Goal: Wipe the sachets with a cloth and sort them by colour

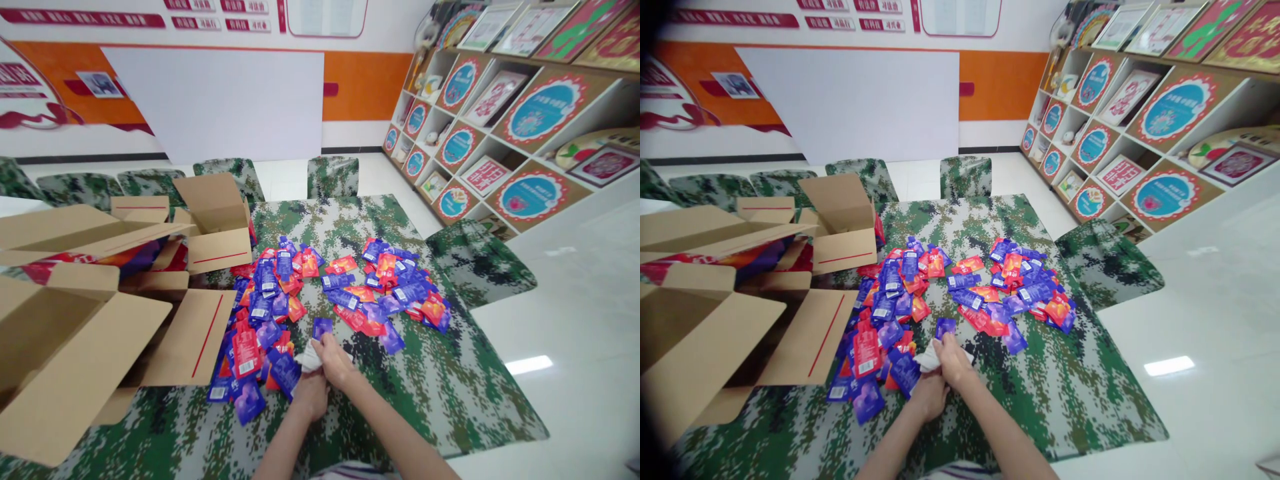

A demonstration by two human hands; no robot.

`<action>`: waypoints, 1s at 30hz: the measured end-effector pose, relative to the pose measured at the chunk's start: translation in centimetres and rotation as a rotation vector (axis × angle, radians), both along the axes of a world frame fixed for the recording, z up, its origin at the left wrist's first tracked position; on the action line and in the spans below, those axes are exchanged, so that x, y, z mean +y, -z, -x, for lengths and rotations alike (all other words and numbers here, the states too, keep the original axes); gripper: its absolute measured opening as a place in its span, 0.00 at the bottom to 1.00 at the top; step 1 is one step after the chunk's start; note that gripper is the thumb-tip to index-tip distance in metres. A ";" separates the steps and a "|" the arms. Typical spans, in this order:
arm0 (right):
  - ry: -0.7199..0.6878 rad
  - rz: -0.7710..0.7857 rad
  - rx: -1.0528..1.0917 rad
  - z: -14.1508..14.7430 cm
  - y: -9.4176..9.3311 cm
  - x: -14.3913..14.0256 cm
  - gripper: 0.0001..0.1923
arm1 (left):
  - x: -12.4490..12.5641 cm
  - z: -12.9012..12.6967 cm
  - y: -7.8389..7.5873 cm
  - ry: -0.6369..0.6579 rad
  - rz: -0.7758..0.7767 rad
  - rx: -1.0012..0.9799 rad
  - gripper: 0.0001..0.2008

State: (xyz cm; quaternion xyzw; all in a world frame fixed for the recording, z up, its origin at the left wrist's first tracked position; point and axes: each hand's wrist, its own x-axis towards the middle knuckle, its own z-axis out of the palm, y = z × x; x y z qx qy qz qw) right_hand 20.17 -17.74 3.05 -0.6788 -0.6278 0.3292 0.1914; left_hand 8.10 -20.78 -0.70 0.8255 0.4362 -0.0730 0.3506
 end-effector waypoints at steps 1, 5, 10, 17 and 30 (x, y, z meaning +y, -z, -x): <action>-0.021 0.007 -0.007 0.2 0.4 -0.1 0.10 | -0.1 0.1 0.2 0.003 0.002 -0.007 0.27; -0.156 -0.003 -0.098 -0.4 1.3 1.3 0.09 | 0.0 0.3 0.9 0.015 -0.054 -0.006 0.31; -0.175 0.032 -0.206 -1.0 1.7 5.2 0.11 | 0.5 0.2 1.3 0.061 -0.103 0.011 0.38; -0.144 -0.014 -0.277 -2.7 1.4 9.9 0.14 | 0.8 0.0 0.4 0.099 -0.167 0.042 0.42; -0.229 -0.082 -0.144 -0.6 1.1 0.5 0.14 | 0.7 0.1 0.4 -0.024 0.062 -0.024 0.30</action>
